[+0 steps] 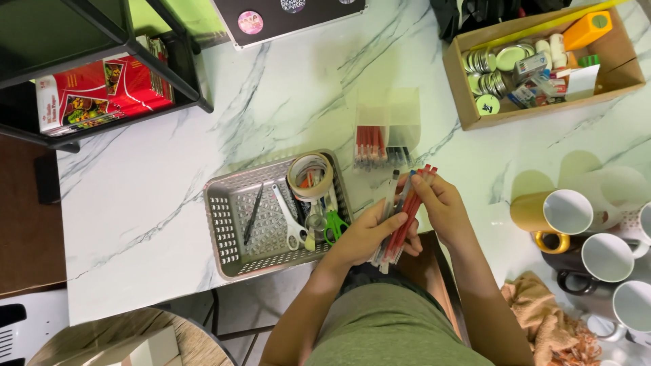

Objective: Organizing pens, tape, and scissors into a basket and clear containers on a desk.

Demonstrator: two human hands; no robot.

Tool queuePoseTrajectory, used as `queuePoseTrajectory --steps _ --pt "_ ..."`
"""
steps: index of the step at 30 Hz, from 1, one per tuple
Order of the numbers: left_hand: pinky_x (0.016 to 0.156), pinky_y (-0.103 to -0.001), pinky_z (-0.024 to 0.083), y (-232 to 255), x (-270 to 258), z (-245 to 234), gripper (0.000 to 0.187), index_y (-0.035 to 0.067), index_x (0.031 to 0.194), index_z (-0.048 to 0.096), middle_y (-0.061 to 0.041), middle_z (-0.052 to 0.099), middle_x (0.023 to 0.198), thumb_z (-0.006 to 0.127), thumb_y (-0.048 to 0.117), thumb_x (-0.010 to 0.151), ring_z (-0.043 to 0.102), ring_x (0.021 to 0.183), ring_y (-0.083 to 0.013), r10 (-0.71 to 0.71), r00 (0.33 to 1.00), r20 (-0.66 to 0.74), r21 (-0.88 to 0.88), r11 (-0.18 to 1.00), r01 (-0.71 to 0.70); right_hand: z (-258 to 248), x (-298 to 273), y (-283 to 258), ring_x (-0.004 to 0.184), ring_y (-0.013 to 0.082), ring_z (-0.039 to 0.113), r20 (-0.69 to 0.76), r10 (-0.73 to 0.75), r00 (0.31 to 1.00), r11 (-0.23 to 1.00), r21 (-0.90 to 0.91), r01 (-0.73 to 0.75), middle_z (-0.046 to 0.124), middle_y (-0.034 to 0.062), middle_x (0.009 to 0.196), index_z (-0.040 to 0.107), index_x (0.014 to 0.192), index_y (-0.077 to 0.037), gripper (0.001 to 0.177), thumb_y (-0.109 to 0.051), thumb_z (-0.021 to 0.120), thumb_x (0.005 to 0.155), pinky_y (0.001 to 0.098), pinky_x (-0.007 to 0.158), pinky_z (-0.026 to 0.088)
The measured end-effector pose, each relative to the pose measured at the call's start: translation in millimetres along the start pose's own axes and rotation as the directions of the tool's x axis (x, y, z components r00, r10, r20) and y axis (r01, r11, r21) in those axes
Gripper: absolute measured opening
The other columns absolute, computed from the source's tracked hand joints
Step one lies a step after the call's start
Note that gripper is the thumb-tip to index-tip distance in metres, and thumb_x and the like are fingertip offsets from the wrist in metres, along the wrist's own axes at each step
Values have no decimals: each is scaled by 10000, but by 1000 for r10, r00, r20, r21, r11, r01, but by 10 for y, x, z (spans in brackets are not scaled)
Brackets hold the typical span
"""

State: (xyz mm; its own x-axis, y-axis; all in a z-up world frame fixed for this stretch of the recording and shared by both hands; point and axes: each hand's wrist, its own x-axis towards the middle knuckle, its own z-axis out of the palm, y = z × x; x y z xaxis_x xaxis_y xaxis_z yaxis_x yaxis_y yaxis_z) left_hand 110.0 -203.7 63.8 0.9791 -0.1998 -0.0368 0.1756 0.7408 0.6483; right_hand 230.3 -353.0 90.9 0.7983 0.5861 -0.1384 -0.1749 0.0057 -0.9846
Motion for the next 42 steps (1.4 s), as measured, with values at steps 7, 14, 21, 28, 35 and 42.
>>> queuePoseTrajectory --steps 7,14,21,28,35,42 --pt "879 -442 607 285 11 328 388 -24 1416 471 -196 650 1231 497 214 1111 714 983 -285 -86 996 -20 -49 995 85 -124 157 132 732 112 637 -47 52 998 993 106 -47 703 55 818 701 960 -19 355 -313 535 1070 259 701 506" --pt "828 -372 601 254 -159 214 338 -68 1304 519 -146 646 1100 511 243 1169 689 919 -233 -60 998 27 38 998 59 -36 245 207 705 54 470 -117 -96 989 993 63 104 574 -25 783 631 880 -60 335 -293 560 1110 237 641 392" --pt "707 -273 486 279 -175 345 297 -13 1301 513 -73 618 1033 504 244 1153 590 798 -127 95 989 -117 122 989 -80 165 148 -122 595 55 537 97 10 995 1000 -11 -9 628 -7 757 637 938 -58 285 -286 530 1069 222 554 445" --pt "746 -320 617 372 -214 434 381 -44 1407 472 -138 688 1143 429 216 1131 703 868 -179 171 964 -205 346 934 -92 339 104 -156 451 85 459 87 211 974 972 89 -218 610 30 696 628 994 -64 251 -282 510 1036 254 388 348" --pt "725 -336 624 385 -300 393 418 -60 1465 420 -212 650 1274 416 188 1129 744 933 -283 63 983 -174 344 939 1 159 420 27 512 153 555 107 246 963 911 315 -267 589 66 625 505 835 -74 333 -304 442 1069 265 492 458" --pt "763 -345 623 409 -264 424 446 -57 1492 371 -265 636 1334 416 215 1142 738 948 -296 76 988 -133 259 965 -40 60 554 47 424 145 390 417 140 898 626 665 -407 453 23 515 465 845 -110 349 -315 427 1125 258 423 347"
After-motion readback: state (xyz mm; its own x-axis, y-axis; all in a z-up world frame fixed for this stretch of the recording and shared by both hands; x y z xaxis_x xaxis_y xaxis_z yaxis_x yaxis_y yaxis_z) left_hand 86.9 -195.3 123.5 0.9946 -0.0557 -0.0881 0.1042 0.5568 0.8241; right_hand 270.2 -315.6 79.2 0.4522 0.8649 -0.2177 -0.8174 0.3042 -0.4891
